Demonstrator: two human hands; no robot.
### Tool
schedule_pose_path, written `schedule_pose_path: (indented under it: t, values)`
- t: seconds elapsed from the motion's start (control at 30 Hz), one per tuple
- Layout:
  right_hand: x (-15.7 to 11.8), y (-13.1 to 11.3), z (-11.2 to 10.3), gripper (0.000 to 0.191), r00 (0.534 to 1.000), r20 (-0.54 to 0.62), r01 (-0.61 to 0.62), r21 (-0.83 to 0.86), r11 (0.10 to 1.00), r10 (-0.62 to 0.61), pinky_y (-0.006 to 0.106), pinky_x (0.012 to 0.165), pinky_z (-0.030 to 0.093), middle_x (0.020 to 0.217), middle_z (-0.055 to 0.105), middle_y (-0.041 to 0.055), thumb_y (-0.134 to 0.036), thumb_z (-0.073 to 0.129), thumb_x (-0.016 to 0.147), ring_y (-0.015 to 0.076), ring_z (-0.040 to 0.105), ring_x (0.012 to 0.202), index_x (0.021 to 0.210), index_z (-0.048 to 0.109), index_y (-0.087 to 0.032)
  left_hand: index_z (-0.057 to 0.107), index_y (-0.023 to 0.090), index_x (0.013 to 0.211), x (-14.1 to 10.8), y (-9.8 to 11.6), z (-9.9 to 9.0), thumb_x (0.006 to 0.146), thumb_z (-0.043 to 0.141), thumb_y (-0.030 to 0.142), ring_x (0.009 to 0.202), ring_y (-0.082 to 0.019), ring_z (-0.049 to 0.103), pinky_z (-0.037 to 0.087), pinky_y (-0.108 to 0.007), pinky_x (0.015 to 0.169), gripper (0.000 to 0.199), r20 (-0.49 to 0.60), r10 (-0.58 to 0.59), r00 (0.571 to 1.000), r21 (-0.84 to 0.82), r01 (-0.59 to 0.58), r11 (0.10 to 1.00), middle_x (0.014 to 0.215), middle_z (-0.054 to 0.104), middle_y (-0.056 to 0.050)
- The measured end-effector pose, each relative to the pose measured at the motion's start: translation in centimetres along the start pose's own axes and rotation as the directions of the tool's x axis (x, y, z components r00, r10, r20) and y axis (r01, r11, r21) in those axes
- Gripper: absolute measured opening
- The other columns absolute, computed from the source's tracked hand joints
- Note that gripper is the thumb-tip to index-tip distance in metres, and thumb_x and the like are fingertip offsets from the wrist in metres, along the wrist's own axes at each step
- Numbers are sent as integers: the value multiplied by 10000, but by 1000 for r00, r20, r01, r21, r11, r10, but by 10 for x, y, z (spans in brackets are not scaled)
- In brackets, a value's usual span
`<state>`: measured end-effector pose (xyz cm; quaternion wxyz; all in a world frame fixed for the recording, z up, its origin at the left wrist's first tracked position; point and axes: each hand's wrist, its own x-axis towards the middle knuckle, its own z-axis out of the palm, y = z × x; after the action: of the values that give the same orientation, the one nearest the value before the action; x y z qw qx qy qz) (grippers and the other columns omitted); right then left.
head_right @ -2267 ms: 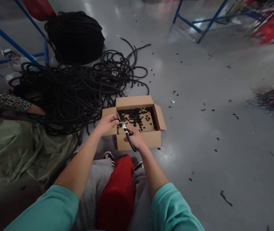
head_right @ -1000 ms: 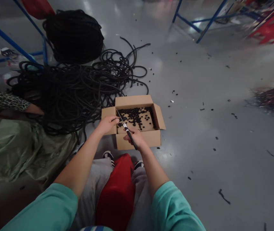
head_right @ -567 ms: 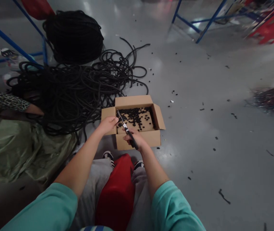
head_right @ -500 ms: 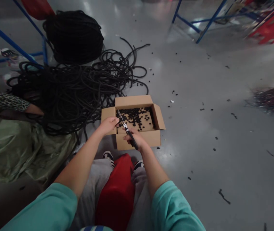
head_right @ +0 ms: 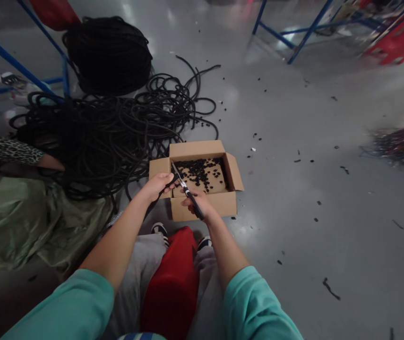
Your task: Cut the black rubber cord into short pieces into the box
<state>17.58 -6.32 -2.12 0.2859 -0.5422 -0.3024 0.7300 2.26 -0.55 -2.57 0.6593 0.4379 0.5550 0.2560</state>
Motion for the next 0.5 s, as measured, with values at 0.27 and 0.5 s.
schedule_pose_path:
  t: [0.27,0.5]
  values:
    - [1,0,0,499,1000,-8,-18,11,1000,18,184,332,229,360,378,-107,-190,596,449,55,317,314,943,552,-133,497,120,638,-1,-1,-3,779,468,396,326,-19,296,166,-182,349,311,26,14,1000,0,-14,1000,467,445,29]
    - [3,2,-3,524,997,-77,-7,-12,1000,6,187,346,243,384,399,-95,-204,588,462,64,351,338,980,554,-129,459,134,649,1,-3,-5,753,514,346,365,-26,354,238,-169,361,243,-11,4,1000,-65,-5,998,514,488,22]
